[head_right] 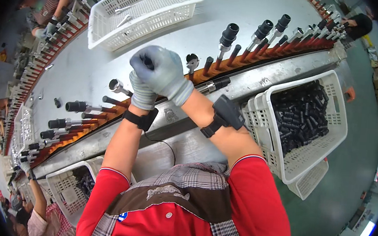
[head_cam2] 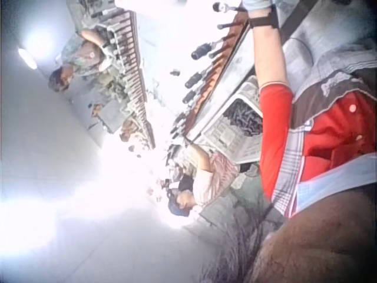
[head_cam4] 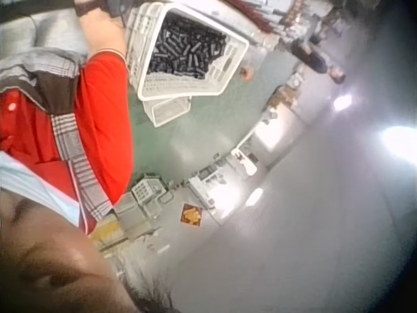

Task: Assemble black cylindrical plastic components onto pins on a circular conveyor belt.

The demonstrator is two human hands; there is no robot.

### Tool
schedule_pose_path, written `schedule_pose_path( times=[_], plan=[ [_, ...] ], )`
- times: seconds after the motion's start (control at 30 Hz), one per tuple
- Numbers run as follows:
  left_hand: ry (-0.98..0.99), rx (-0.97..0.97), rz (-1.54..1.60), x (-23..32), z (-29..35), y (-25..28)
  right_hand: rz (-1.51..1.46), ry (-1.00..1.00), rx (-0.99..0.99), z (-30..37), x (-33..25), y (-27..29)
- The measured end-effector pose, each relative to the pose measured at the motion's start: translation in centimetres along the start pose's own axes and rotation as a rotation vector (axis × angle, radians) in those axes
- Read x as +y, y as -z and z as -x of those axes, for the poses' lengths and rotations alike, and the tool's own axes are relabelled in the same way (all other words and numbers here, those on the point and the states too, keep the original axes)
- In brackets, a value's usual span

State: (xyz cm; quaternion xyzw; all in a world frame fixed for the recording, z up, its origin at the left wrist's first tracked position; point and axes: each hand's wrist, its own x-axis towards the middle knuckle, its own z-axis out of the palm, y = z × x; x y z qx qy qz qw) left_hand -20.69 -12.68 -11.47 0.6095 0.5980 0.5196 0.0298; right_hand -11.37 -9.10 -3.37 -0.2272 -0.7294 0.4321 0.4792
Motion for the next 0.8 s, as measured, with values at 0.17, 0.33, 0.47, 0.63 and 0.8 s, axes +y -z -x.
schedule_pose_path(
  times=[0.17,0.33,0.47,0.63,0.8],
  plan=[
    [0.097,0.182,0.074,-1.4,1.0,2.5,0.187,0.038,-0.066,-0.6,-0.7,-3.7],
    [0.082,0.287,0.026,-2.2,3.7,4.1,0.21,-0.077,-0.055,1.9,-1.6,-5.7],
    [0.359,0.39,0.837,-3.2,4.5,3.9,0.265,0.021,-0.177,3.4,-1.7,-4.8],
    [0.252,0.361,0.439,-2.0,6.0,8.0,0.301,0.41,-0.062,10.4,-7.3,9.4],
    [0.233,0.328,-0.147,5.0,8.1,7.7,0.59,-0.394,0.212,14.2,-1.5,34.8]
  ],
)
